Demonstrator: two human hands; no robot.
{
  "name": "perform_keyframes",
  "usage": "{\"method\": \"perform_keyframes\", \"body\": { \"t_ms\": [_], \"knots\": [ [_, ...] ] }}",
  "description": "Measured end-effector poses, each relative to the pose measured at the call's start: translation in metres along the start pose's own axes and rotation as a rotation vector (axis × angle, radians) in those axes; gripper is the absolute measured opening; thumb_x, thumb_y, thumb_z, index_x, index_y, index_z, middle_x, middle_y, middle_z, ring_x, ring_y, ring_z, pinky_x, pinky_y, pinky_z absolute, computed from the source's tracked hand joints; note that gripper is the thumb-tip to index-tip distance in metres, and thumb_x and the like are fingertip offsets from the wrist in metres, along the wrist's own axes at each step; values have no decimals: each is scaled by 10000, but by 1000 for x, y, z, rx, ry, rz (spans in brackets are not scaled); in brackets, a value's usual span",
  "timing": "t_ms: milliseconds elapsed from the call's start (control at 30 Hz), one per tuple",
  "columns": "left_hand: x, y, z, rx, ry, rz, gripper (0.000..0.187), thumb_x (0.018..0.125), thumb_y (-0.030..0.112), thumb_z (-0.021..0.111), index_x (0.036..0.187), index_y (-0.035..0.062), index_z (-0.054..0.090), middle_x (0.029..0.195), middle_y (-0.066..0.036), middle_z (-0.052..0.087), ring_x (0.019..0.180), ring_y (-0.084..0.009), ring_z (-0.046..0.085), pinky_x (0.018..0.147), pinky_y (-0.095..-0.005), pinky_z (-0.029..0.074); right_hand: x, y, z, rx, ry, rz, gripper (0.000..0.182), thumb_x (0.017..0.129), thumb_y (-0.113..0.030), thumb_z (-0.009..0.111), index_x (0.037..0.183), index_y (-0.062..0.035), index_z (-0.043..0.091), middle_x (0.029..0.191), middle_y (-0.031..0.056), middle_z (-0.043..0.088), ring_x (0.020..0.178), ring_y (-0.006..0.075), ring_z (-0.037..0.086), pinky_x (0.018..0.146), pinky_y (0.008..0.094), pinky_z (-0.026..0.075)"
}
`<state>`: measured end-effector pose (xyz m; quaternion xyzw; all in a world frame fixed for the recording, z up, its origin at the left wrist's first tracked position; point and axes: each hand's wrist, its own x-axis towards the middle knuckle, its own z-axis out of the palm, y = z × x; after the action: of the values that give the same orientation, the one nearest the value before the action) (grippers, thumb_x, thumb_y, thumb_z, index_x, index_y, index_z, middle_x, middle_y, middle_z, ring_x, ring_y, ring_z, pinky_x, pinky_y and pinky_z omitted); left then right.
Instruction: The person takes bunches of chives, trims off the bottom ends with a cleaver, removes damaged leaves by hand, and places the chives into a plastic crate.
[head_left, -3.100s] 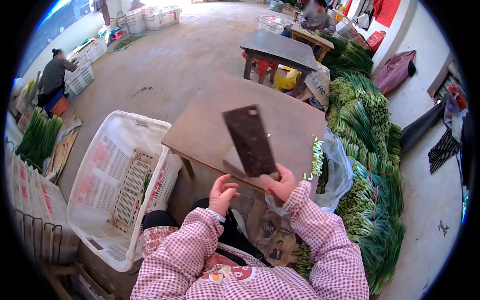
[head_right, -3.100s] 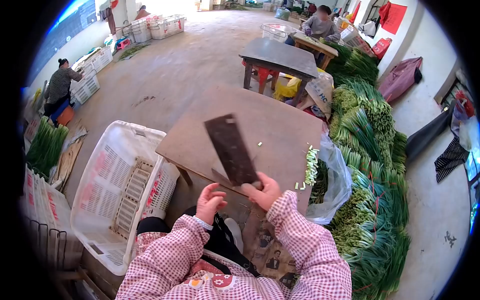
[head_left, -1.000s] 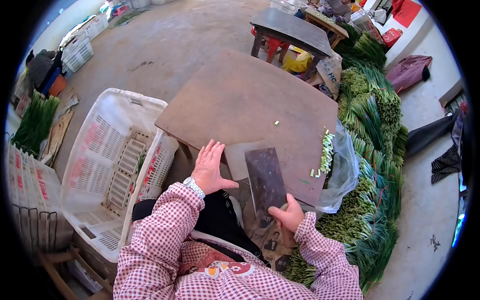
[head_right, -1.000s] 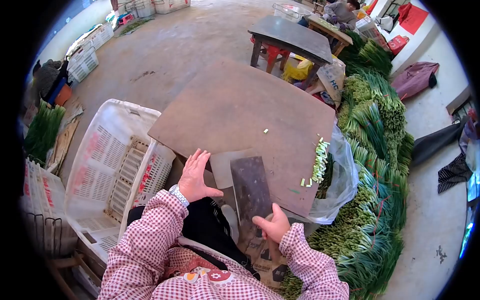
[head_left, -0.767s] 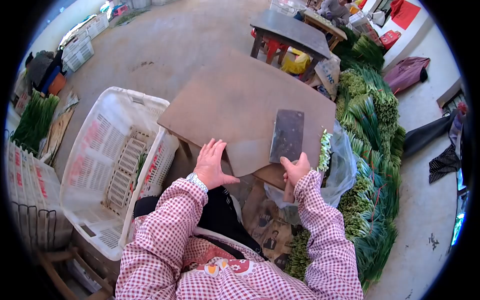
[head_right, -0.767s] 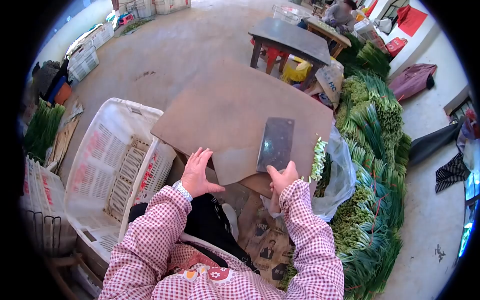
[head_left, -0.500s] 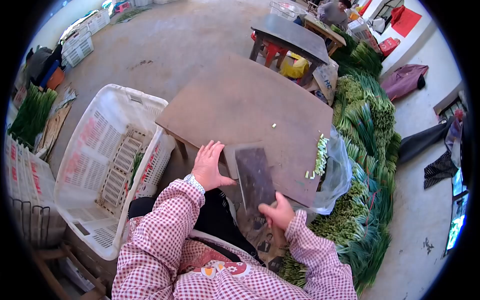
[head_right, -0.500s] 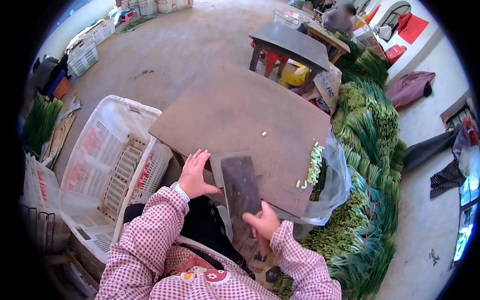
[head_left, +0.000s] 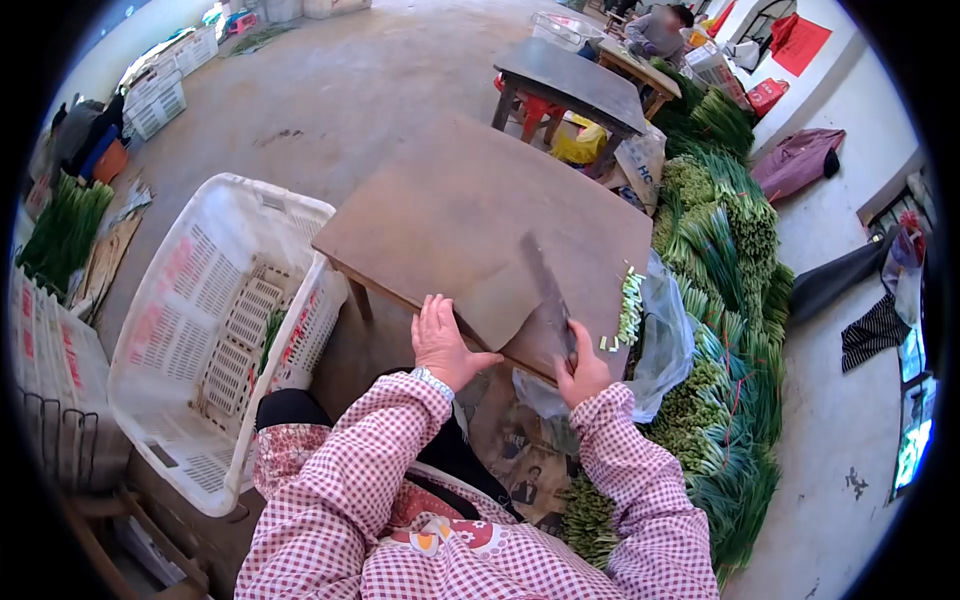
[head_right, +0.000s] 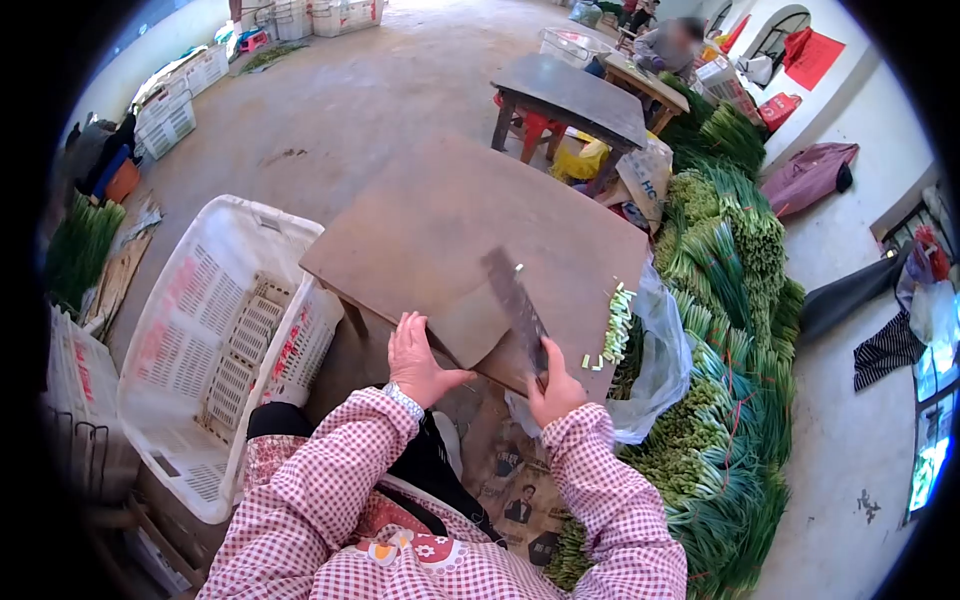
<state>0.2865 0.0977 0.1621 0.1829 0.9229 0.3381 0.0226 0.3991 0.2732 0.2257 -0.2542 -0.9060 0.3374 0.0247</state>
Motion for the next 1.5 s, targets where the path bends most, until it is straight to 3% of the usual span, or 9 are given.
{"method": "perform_keyframes", "body": {
  "t_ms": [200,400,500,600,933,1200,1300,1400,1500],
  "knots": [
    [-16,-27,11,-121,53,51,984,597,353,795,1349,4,264,1392,-179,290,1339,-342,219,1092,-445,198,-9,29,-7,-523,-152,-104,580,837,-102,527,1372,-51,308,942,174,654,850,346,633,750,430,487],
    [-8,-53,36,-115,-114,113,862,618,265,756,1336,44,332,1395,-168,310,1319,-347,260,1070,-413,264,11,-24,54,-327,-245,-358,602,821,-136,555,1375,-67,329,900,194,643,831,362,624,748,415,491],
    [-19,-50,28,-90,48,159,938,587,284,783,1357,42,304,1412,-182,298,1303,-350,299,1069,-400,281,23,-41,39,65,-299,-597,608,769,-138,665,1299,11,409,672,111,611,639,223,623,605,334,488],
    [-21,-39,13,-203,96,123,972,582,296,790,1363,23,281,1408,-198,297,1307,-347,294,1079,-409,265,21,-32,15,670,-384,8,544,821,-184,666,1275,-9,422,679,26,555,600,68,544,505,240,444],
    [-18,-27,8,-156,72,102,976,573,249,782,1363,1,265,1398,-206,289,1295,-356,300,1074,-388,281,12,33,-9,473,-558,115,417,854,-252,626,1093,23,424,518,37,490,388,126,478,376,285,417],
    [-20,-26,3,-106,67,82,1007,554,326,804,1364,29,285,1399,-192,298,1308,-350,284,1079,-440,245,103,-1,1,236,-5,224,477,856,-324,611,1053,56,400,761,143,557,487,147,544,414,296,468],
    [-19,-14,-3,-11,118,149,1106,551,486,805,1386,35,236,1396,-211,292,1336,-355,236,1089,-523,157,132,54,-4,-33,399,-276,507,781,-128,599,1224,10,393,1018,247,560,943,410,551,831,439,447],
    [-5,7,-3,-13,95,132,1111,571,507,786,1396,32,214,1390,-218,292,1344,-352,220,1100,-510,124,114,44,-34,-303,125,-98,661,762,-101,601,1367,-205,356,1097,274,418,984,422,514,878,445,434],
    [6,19,1,48,2,69,1101,596,518,762,1404,29,194,1375,-225,302,1329,-345,240,1103,-496,113,119,75,-17,-509,117,-91,640,777,-127,648,1357,-220,394,1069,258,400,906,395,515,851,429,444]
  ]
}}
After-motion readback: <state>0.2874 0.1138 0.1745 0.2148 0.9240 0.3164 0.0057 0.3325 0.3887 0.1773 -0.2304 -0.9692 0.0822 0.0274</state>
